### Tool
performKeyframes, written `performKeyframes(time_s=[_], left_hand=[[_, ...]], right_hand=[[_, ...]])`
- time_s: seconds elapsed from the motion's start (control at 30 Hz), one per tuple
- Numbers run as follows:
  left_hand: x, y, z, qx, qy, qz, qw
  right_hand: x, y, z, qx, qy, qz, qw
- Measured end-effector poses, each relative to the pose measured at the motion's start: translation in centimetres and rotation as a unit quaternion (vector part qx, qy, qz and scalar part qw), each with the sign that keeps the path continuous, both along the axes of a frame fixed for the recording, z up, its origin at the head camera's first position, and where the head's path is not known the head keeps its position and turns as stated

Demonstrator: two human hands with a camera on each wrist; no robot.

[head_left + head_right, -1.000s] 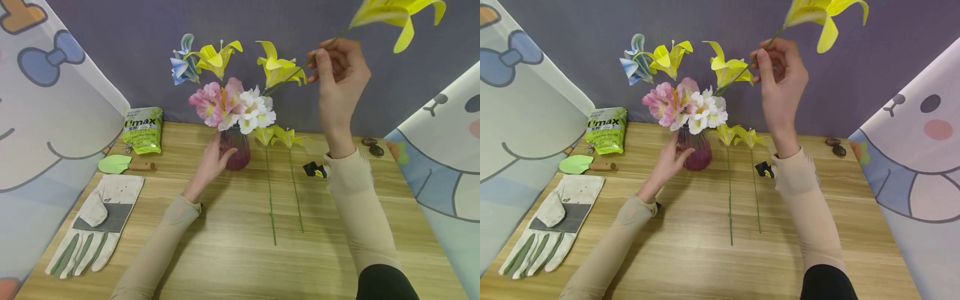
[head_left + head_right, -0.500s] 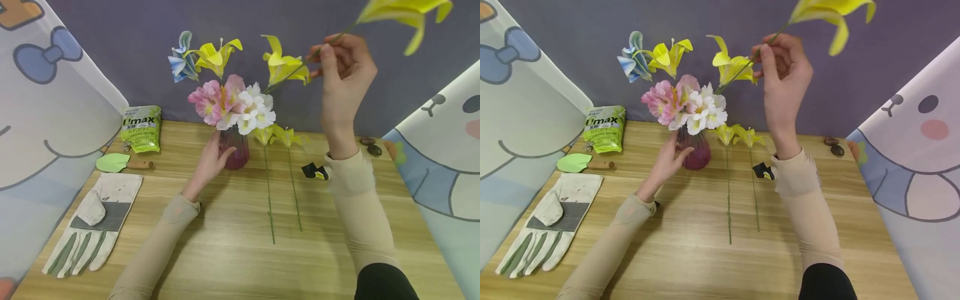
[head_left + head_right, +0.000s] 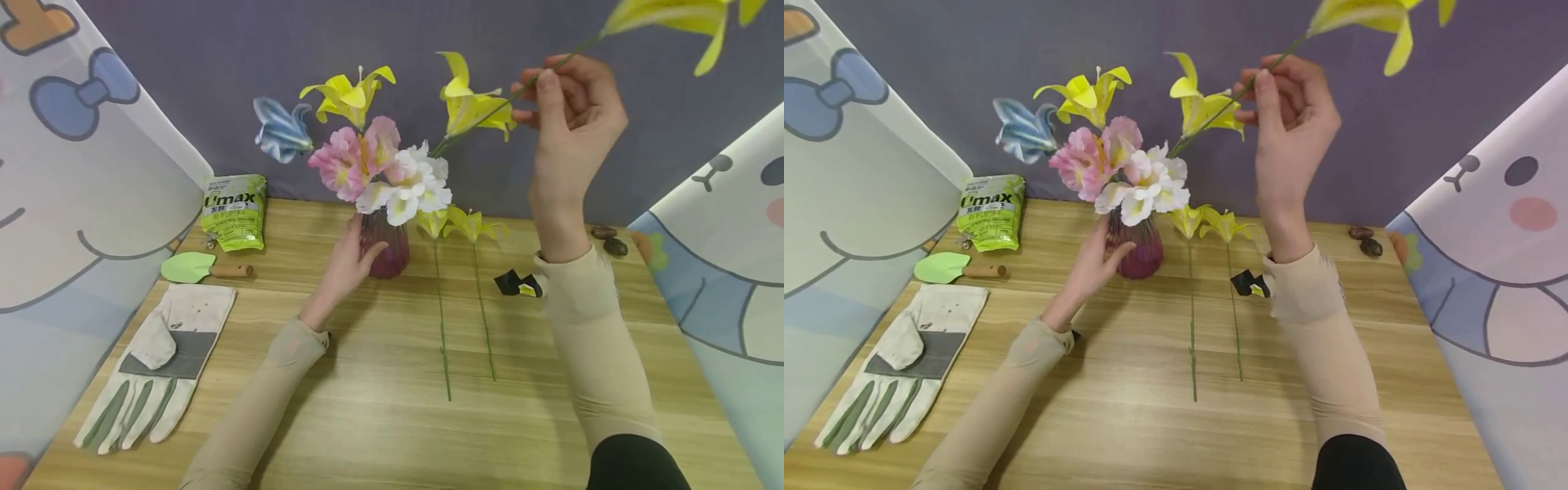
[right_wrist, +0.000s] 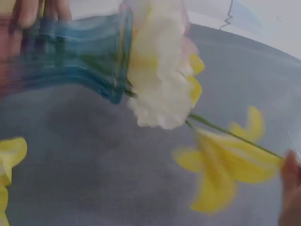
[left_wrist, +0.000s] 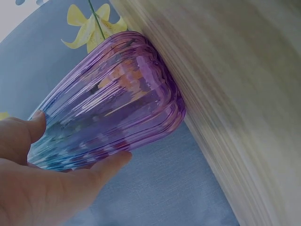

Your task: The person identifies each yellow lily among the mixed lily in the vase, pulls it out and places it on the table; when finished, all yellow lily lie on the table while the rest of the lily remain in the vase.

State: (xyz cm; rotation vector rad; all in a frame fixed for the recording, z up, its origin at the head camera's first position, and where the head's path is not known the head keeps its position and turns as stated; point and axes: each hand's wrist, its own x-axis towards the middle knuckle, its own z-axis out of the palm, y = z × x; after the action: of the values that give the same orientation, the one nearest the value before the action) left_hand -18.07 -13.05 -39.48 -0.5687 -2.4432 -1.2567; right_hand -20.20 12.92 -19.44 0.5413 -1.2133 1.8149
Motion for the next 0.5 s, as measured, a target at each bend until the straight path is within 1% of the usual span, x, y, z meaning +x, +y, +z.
performKeyframes(time_s=[0.13, 0.27, 0.37, 0.4, 0.5], left_hand=[[0.0, 0.2, 0.0, -0.002, -0.005, 0.007, 1.0], [0.1, 0.3, 0.0, 0.006, 0.0, 0.006, 1.0], [0.1, 0.4, 0.1, 0.014, 0.007, 0.0, 0.9999], [0.1, 0.5, 0.1, 0.013, 0.009, -0.001, 0.9999], [0.1, 0.6, 0.1, 0.003, 0.012, 0.004, 0.9999]], right_hand=[[0.0, 0.4, 0.0, -0.013, -0.007, 0.01, 1.0], [0.2, 0.5, -0.4, -0.007, -0.047, 0.056, 0.997], [0.1, 0.4, -0.8, -0.007, -0.06, 0.08, 0.995], [0.1, 0.4, -0.9, -0.009, -0.059, 0.081, 0.995], [-0.2, 0.6, -1.1, -0.018, -0.032, 0.07, 0.997]])
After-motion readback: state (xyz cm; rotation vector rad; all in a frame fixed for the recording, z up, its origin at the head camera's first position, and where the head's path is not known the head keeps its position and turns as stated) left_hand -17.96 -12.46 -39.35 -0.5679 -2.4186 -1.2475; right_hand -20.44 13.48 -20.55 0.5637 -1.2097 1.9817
